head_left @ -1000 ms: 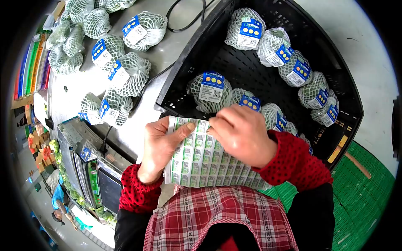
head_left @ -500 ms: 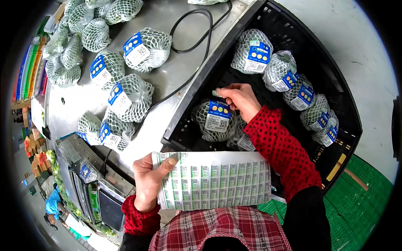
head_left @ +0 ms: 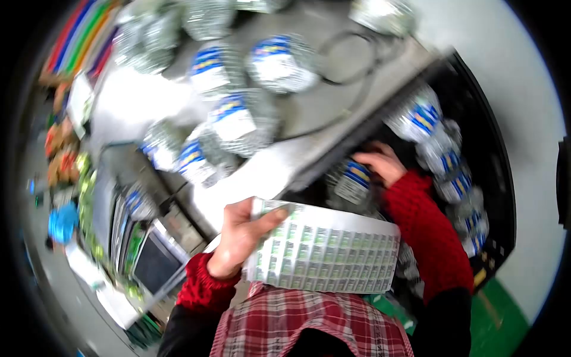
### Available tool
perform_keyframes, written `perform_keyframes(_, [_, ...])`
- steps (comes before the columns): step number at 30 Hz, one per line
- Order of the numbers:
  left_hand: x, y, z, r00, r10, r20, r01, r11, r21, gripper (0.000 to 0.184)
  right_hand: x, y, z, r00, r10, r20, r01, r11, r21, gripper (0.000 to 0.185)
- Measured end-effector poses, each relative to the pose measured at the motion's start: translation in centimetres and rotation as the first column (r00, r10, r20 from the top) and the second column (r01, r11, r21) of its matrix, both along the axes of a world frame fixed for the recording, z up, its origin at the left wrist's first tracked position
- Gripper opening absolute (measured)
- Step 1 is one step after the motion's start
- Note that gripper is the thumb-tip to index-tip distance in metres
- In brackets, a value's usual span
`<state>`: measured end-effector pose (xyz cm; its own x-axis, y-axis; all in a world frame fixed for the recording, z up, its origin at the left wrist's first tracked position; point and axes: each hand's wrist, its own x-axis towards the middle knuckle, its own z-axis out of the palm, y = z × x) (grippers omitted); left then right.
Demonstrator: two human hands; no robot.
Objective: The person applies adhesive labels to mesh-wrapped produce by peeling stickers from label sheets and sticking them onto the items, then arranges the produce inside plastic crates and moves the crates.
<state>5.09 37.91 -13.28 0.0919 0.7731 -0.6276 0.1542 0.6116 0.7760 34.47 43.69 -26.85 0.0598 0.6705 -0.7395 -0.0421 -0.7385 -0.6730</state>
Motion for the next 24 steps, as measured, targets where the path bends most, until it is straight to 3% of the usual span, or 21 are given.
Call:
perform_keyframes(1, [-0.3,-0.6,-0.8,0.985,0.105,0.134,-0.111,0.993,0.035,0.017,0.5,0.2,-0.7,0.997,0.015,0.071,-0.003,0.986,-0.164,0.083])
perform_keyframes(2, [-2.0,-1.5,0.0,0.969,0.228,0.1,-0.239,0.962,0.13,0.016,0.7,-0.7,-1.8,0.999,0.026,0.029,-0.022,0.991,-0.134,0.073])
perform_keyframes(3, [-4.2,-2.3,1.3,0.934,0.348,0.078,-0.357,0.906,0.227,0.016,1.0,-0.1,-4.2,0.965,0.208,0.161,-0.191,0.975,-0.112,0.061])
perform_keyframes(4, [-7.9,-2.4,2.4,0.912,0.409,0.0,-0.382,0.852,0.359,0.014,1.4,-1.7,-5.0,1.0,0.008,-0.006,-0.007,0.991,0.131,0.045])
perform_keyframes(5, [-11.4,-2.7,3.2,0.854,0.519,0.043,-0.483,0.76,0.435,0.011,2.3,-1.6,-3.6,0.83,0.256,0.496,-0.443,0.843,0.306,0.029])
perform_keyframes(6, [-15.1,-3.1,3.6,0.718,0.696,0.018,-0.601,0.606,0.522,0.009,0.2,-2.7,0.3,0.923,0.029,0.385,-0.274,0.752,0.6,0.019])
perform_keyframes(7, [-20.9,-4.5,3.5,0.63,0.757,-0.174,-0.532,0.585,0.612,0.014,0.0,-4.6,5.4,0.934,0.017,0.356,-0.186,0.875,0.447,0.015])
perform_keyframes(8, [-23.9,-4.0,5.4,0.42,0.855,-0.304,-0.593,0.512,0.621,0.02,-1.7,-5.3,9.0,0.96,-0.033,0.278,-0.134,0.819,0.558,0.014])
perform_keyframes(9, [-24.6,-4.0,7.0,0.431,0.903,0.002,-0.703,0.334,0.628,0.023,-5.3,-4.2,11.7,0.951,-0.068,0.301,-0.182,0.666,0.723,0.013])
perform_keyframes(10, [-26.2,-3.1,8.5,0.383,0.922,0.057,-0.678,0.238,0.695,0.022,-8.7,-2.9,14.9,0.935,0.046,0.353,-0.313,0.579,0.753,0.014])
perform_keyframes(11, [-30.8,-2.9,7.9,0.367,0.923,0.112,-0.703,0.197,0.684,0.023,-11.0,-1.5,14.8,0.912,0.144,0.383,-0.393,0.574,0.719,0.023])
perform_keyframes(13, [-39.2,-3.8,6.9,0.374,0.926,0.056,-0.659,0.223,0.718,0.034,-16.4,2.8,13.6,0.76,0.219,0.612,-0.645,0.368,0.669,0.053])
perform_keyframes(14, [-41.4,-4.1,6.7,0.354,0.933,0.067,-0.679,0.207,0.704,0.038,-18.5,4.2,12.8,0.709,0.27,0.651,-0.698,0.4,0.594,0.064])
perform_keyframes(17, [-49.2,-6.1,4.2,0.302,0.953,-0.001,-0.733,0.233,0.639,0.043,-22.4,6.6,9.7,0.646,0.091,0.758,-0.741,0.311,0.595,0.07])
perform_keyframes(19, [-50.8,-6.3,3.1,0.246,0.969,-0.023,-0.77,0.21,0.602,0.041,-24.7,7.2,9.4,0.618,0.084,0.781,-0.761,0.314,0.568,0.07])
perform_keyframes(21, [-51.7,-6.7,1.8,0.269,0.961,0.065,-0.795,0.184,0.578,0.037,-27.1,7.9,8.6,0.691,0.056,0.721,-0.703,0.286,0.652,0.066])
perform_keyframes(23, [-51.9,-6.2,1.8,0.268,0.963,0.014,-0.628,0.164,0.76,0.024,-28.0,6.7,10.4,0.788,0.038,0.614,-0.608,0.204,0.768,0.053])
perform_keyframes(24, [-46.2,-4.7,5.0,0.322,0.946,0.041,-0.512,0.137,0.848,0.017,-29.1,6.2,12.7,0.81,0.09,0.58,-0.587,0.123,0.8,0.052])
